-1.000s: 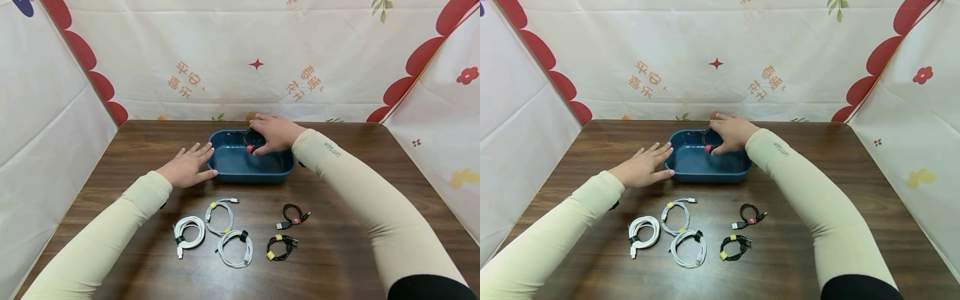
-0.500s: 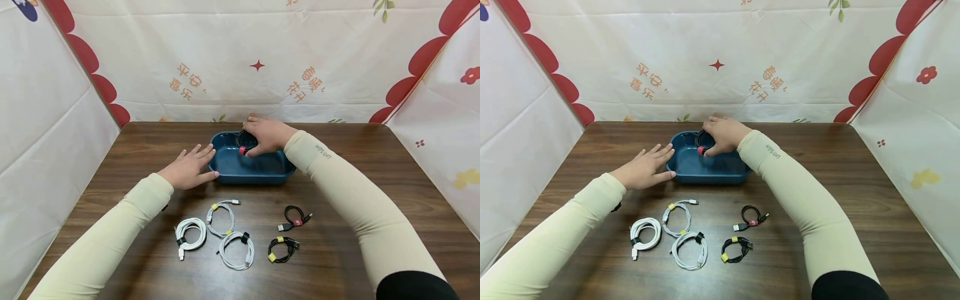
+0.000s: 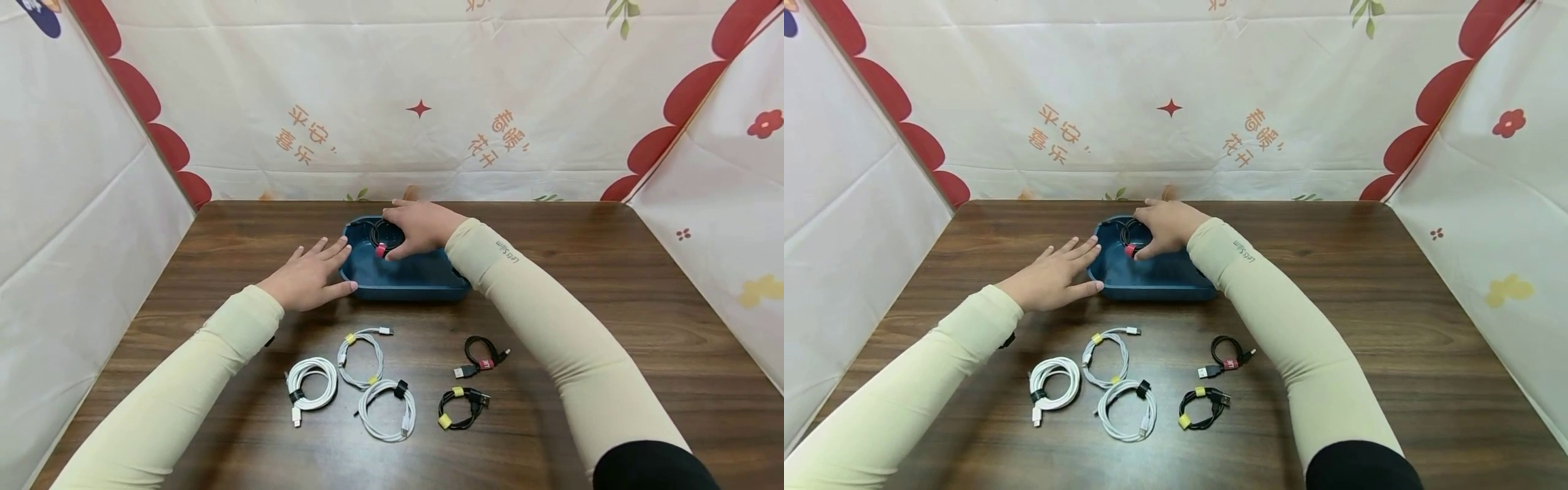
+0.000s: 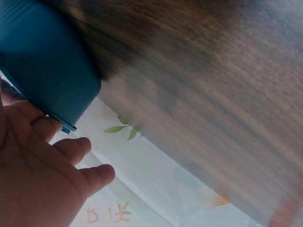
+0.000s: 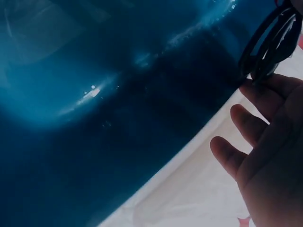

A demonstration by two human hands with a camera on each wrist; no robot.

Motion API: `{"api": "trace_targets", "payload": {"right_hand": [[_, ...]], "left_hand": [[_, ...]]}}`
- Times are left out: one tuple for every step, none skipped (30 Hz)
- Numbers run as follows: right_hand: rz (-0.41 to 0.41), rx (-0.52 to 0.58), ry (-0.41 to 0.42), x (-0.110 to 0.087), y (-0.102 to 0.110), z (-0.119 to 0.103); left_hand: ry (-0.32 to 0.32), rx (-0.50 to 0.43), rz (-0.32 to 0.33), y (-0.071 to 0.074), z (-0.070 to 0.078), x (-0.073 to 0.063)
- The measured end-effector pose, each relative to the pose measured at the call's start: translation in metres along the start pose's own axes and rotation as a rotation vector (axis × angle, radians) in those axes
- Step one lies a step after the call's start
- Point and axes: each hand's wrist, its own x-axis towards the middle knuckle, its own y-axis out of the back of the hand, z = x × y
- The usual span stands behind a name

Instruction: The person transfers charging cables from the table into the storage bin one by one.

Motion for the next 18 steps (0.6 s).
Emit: {"api": "trace_targets", "payload": {"right_hand": [[-0.004, -0.001, -0.002, 0.001, -0.002, 0.000], [-0.005, -0.002, -0.002, 0.002, -0.005, 0.000], [-0.009, -0.007, -0.004, 0.003, -0.007, 0.000], [-0.014, -0.013, -0.005, 0.004, -0.009, 0.000], [-0.018, -0.017, -0.007, 0.005, -0.011, 0.000], [-0.023, -0.019, -0.010, 0.006, -0.013, -0.001], [-0.026, -0.019, -0.011, 0.007, -0.015, -0.002], [-0.030, -0.023, -0.015, 0.008, -0.017, -0.003], [-0.033, -0.024, -0.021, 0.009, -0.018, -0.004], [-0.031, -0.026, -0.023, 0.009, -0.020, -0.005], [-0.027, -0.025, -0.028, 0.010, -0.021, -0.006], [-0.019, -0.026, -0.030, 0.010, -0.022, -0.006], [-0.010, -0.031, -0.032, 0.011, -0.023, -0.007], [-0.004, -0.036, -0.033, 0.011, -0.024, -0.007], [0.003, -0.039, -0.032, 0.012, -0.024, -0.008], [0.008, -0.046, -0.028, 0.012, -0.025, -0.008], [0.008, -0.056, -0.025, 0.012, -0.026, -0.008], [0.009, -0.066, -0.021, 0.012, -0.027, -0.009]], "left_hand": [[0.000, -0.001, 0.000, 0.000, 0.000, 0.000], [0.000, -0.001, 0.000, 0.000, 0.001, 0.000], [0.000, -0.001, 0.001, 0.000, 0.001, -0.001], [0.000, 0.001, 0.002, 0.000, 0.001, -0.001], [0.001, 0.002, 0.003, 0.000, 0.001, -0.001], [0.002, 0.004, 0.003, 0.000, 0.001, -0.001], [0.002, 0.004, 0.003, 0.001, 0.002, -0.001], [0.002, 0.005, 0.003, 0.001, 0.001, -0.001], [0.003, 0.004, 0.001, 0.000, 0.001, -0.001], [0.003, 0.004, -0.001, 0.000, 0.001, -0.001], [0.003, 0.004, -0.002, 0.000, 0.001, -0.001], [0.004, 0.005, -0.003, 0.000, 0.001, -0.001], [0.004, 0.006, -0.004, 0.000, 0.000, 0.000], [0.004, 0.008, -0.006, 0.000, 0.000, 0.000], [0.003, 0.009, -0.007, 0.000, 0.000, 0.000], [0.002, 0.011, -0.008, 0.000, 0.000, 0.000], [0.002, 0.012, -0.009, 0.000, 0.000, 0.000], [0.002, 0.011, -0.011, 0.000, 0.000, 0.000]]}}
